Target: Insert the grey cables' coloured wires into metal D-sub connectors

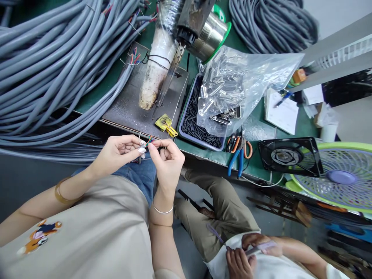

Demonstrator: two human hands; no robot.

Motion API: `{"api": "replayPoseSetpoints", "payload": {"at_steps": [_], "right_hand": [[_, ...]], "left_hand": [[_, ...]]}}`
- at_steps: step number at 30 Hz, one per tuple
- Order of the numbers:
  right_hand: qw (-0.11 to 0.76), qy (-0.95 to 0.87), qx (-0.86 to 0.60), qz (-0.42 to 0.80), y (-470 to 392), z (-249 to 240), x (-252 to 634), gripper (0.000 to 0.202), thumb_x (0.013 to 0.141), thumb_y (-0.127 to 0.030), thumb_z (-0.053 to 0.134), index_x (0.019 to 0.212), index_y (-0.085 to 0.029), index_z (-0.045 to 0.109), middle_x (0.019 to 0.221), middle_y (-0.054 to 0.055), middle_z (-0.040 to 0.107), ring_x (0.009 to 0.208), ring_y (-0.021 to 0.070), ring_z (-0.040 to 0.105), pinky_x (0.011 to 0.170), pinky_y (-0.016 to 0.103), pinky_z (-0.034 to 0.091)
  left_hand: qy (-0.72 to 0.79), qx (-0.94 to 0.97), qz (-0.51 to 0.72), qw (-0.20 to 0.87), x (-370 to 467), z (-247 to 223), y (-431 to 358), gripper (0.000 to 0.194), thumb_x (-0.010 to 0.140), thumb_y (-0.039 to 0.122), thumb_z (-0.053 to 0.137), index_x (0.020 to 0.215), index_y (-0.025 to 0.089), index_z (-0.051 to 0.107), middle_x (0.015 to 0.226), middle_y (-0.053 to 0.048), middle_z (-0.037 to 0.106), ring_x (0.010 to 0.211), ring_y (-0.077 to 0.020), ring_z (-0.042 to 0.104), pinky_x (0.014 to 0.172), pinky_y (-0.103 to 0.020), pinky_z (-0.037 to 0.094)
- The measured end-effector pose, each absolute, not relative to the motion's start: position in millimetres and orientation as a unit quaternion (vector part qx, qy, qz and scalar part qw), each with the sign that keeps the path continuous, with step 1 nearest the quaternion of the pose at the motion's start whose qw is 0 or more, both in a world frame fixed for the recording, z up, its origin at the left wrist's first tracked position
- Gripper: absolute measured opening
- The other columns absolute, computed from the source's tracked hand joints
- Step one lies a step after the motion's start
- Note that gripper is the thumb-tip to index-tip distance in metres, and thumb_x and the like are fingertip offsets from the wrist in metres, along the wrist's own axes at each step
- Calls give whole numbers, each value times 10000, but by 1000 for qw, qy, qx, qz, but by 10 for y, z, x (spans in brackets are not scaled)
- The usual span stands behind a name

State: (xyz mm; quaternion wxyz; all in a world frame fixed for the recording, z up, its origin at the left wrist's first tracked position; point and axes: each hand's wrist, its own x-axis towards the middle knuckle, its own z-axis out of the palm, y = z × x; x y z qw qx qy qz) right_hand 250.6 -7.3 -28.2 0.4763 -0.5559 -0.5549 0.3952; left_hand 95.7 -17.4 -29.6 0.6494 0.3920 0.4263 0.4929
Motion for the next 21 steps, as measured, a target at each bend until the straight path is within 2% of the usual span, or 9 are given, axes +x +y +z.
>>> {"api": "replayPoseSetpoints", "payload": {"at_steps": [2,6,8,11,13,16,21], "right_hand": [[483,-592,-544,349,-111,-274,2476,80,844,-225,734,782,-199,691,696,-54,603,472,41,336,445,224,242],[461,-720,-463,235,-204,-262,2417,71,868,-158,716,844,-225,719,790,-23,689,542,65,479,531,231,394],[483,-701,-460,251,-217,-255,2427,54,899,-217,700,853,-228,726,786,-11,701,549,80,522,519,235,410],[552,-573,-534,286,-170,-243,2489,161,944,-303,645,840,-213,730,746,2,692,605,109,608,537,236,453],[542,-539,-557,325,-119,-239,2528,139,916,-293,670,834,-207,742,763,7,699,674,120,647,581,234,482],[482,-559,-541,402,-71,-246,2538,55,835,-261,735,836,-211,758,801,2,690,690,110,618,562,219,441],[457,-555,-539,439,-63,-277,2492,91,805,-279,738,771,-199,709,767,-12,621,594,78,481,492,219,319]], "left_hand": [[429,404,501,633,969,-322,-183,169,808,259,746,883,109,723,788,-47,739,675,-107,661,643,-195,535],[445,423,531,584,986,-359,-190,210,853,309,711,904,106,727,833,-65,748,755,-135,681,708,-213,548],[433,428,527,593,968,-355,-187,217,890,312,680,914,99,712,779,-59,731,683,-112,646,642,-195,515],[399,420,490,652,901,-336,-174,258,928,341,652,938,86,688,688,-42,694,482,-48,473,458,-170,365],[377,412,464,688,853,-332,-161,297,929,378,659,941,82,683,682,-46,693,429,-28,385,406,-175,284],[364,403,451,708,823,-342,-151,323,905,404,694,926,82,681,671,-42,680,425,-28,383,397,-177,275],[380,405,463,691,868,-340,-167,230,882,300,698,928,74,697,642,-16,654,444,-30,407,409,-160,309]]}}
